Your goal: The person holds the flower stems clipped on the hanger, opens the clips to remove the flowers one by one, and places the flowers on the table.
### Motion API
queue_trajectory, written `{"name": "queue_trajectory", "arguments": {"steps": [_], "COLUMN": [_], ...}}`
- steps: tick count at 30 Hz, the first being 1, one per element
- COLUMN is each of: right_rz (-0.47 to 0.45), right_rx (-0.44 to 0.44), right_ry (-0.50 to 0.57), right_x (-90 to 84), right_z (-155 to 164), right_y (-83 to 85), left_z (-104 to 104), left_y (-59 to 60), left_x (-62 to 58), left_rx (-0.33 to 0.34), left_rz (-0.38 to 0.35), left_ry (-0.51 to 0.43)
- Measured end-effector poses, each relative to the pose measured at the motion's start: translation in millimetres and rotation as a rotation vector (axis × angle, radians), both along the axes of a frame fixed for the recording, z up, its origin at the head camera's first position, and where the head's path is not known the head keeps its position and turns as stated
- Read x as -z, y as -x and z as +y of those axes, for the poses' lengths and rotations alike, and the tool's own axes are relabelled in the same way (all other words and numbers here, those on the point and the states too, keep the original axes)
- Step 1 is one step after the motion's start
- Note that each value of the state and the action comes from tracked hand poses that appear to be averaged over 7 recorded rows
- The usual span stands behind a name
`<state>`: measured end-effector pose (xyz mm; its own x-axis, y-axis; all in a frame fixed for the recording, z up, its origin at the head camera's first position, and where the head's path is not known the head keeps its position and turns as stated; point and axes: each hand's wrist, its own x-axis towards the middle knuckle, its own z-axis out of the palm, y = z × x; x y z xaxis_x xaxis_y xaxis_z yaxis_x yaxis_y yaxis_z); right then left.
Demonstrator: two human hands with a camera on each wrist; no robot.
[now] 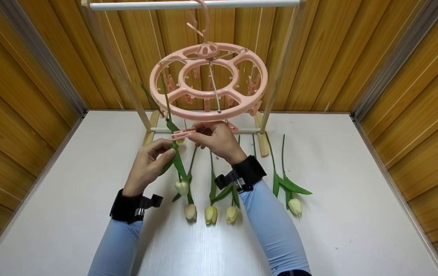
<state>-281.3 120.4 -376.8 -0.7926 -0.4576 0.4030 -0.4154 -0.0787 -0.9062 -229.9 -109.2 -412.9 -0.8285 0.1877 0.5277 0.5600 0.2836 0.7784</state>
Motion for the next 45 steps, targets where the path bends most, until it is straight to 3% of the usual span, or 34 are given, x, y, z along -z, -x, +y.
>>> {"name": "queue_trajectory", "arguments": {"steps": [20,45], "right_rz": [-0.013,-0.01], "right_rx": [-0.051,-0.041], "right_ry": [0.01,-0.004], "right_x": [-3.3,-4.0], "right_z": [2.4,5.9], "right_y": [1.5,4.0], "left_z": [-2.5,-9.4], "left_y": [-0.9,-1.5], "left_x": [-1.1,-0.6], "left_rx": [-0.006,-0.019], "left_rz": [-0.008,-0.016], "left_ry": [0.007,0.03]}}
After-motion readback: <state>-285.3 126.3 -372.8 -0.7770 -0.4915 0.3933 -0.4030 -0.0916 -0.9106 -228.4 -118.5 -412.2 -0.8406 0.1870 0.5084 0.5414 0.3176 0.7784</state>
